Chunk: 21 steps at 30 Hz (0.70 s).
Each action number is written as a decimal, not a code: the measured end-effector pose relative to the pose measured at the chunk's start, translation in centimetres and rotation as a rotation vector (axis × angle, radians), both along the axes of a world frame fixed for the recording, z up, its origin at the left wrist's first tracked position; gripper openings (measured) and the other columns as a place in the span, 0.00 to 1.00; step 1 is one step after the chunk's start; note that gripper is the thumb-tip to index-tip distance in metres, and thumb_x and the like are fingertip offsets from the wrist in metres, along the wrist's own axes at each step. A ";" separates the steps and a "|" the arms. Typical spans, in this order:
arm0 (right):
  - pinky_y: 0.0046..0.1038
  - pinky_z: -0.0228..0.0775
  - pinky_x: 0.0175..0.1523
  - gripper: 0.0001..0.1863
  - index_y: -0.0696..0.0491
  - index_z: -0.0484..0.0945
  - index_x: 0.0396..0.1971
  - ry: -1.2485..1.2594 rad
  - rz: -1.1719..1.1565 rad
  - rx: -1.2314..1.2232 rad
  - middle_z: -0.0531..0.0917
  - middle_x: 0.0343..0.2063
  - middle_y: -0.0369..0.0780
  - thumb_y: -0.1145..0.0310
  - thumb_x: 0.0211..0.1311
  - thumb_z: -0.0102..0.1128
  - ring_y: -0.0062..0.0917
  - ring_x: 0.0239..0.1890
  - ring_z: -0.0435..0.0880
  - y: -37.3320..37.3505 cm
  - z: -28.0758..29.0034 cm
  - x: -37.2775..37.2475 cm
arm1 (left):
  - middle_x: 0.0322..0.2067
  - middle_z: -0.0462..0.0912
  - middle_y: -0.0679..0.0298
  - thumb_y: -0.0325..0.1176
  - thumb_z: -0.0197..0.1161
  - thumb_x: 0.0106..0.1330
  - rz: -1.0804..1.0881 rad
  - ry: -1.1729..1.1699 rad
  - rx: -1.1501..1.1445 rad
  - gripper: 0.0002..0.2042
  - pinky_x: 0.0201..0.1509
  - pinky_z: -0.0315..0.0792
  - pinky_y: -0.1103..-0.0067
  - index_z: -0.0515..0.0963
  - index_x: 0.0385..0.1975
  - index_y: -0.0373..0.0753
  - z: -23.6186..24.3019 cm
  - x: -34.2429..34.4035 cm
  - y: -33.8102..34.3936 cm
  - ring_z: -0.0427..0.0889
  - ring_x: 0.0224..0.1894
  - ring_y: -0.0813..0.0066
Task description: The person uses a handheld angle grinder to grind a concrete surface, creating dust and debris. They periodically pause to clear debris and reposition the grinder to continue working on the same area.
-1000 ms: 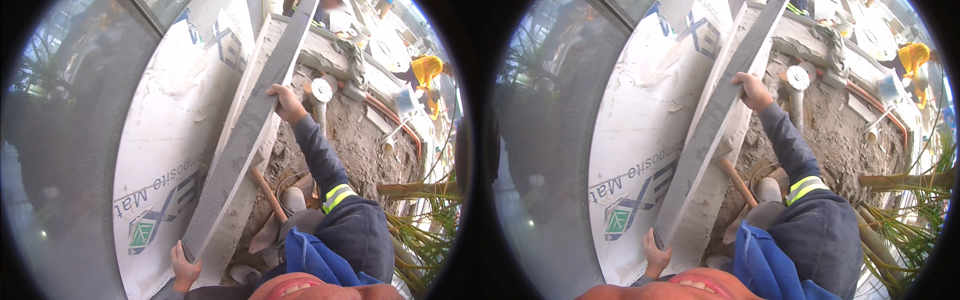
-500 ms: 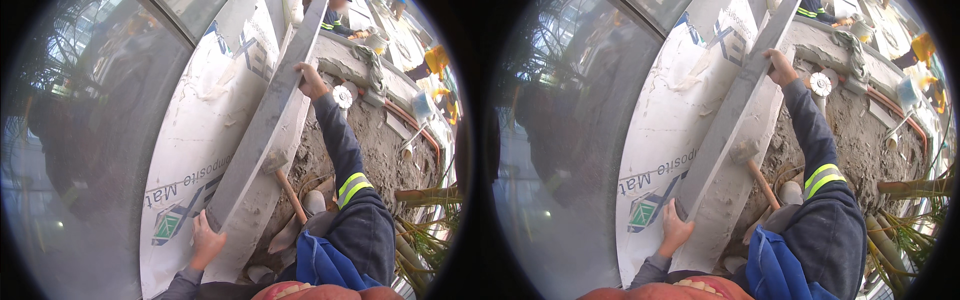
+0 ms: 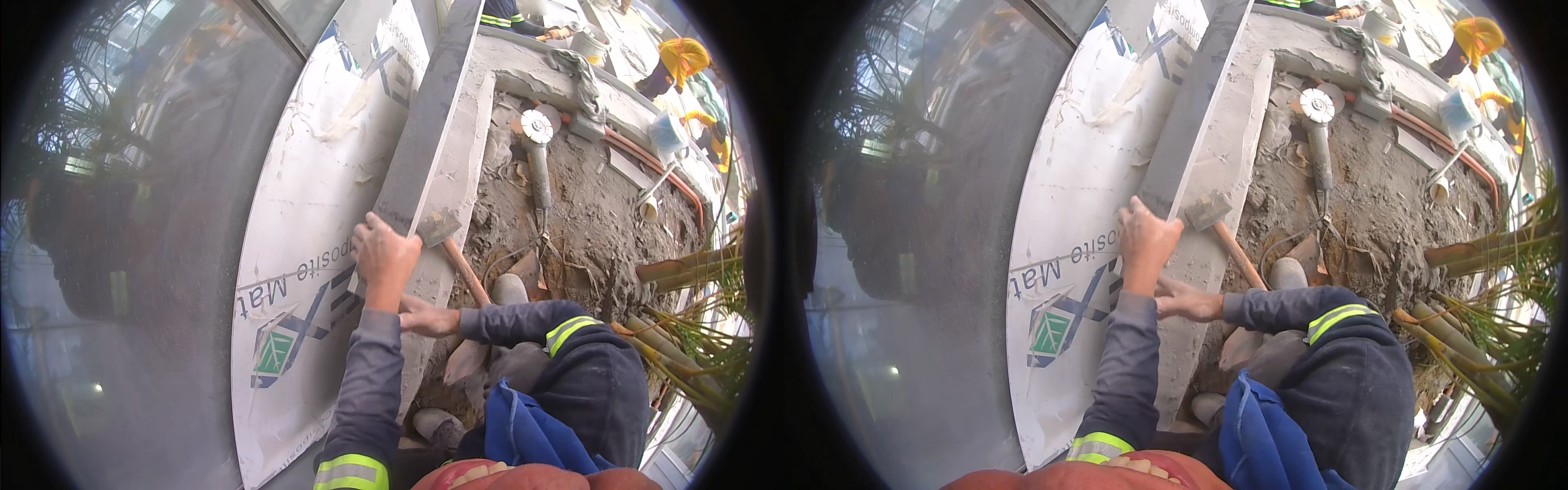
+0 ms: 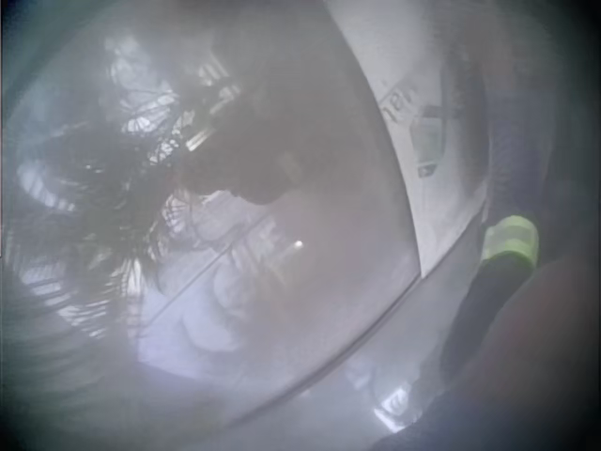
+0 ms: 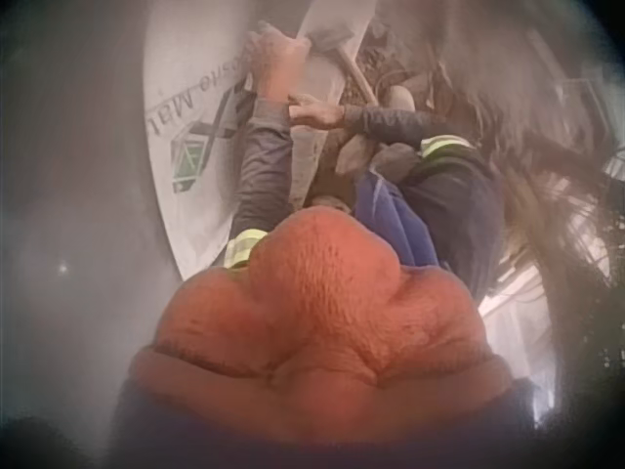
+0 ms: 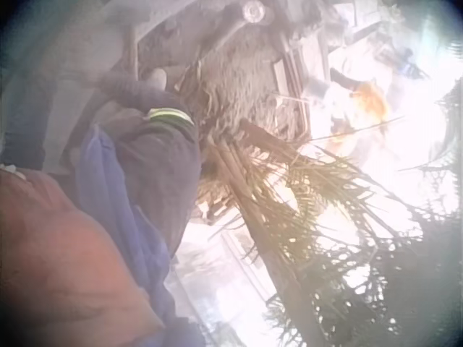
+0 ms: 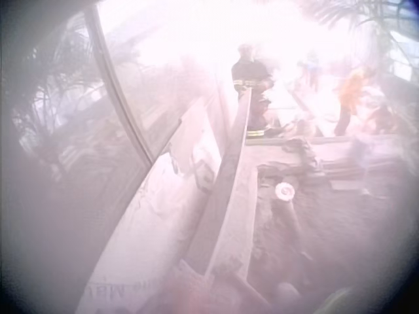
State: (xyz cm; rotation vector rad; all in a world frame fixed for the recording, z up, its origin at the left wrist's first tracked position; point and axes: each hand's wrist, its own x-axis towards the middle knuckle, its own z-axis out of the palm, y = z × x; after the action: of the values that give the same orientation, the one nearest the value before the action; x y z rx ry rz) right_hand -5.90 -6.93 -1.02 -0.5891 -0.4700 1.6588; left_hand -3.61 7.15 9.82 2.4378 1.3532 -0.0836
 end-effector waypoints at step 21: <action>0.33 0.70 0.70 0.48 0.53 0.50 0.78 -0.182 -0.539 0.162 0.72 0.69 0.44 0.61 0.66 0.72 0.27 0.67 0.76 3.2 0.1 10.6 | 0.60 0.69 0.40 0.49 0.71 0.55 -0.040 0.078 -0.018 0.47 0.66 0.69 0.54 0.59 0.67 0.21 -4.2 16.4 -1.2 0.72 0.65 0.45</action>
State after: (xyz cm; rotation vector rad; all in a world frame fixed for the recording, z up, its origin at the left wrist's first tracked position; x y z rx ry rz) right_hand 4.74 -3.76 -0.87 -0.6785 -0.5176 1.0503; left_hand 12.84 5.91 5.58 2.4711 1.3300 -0.2017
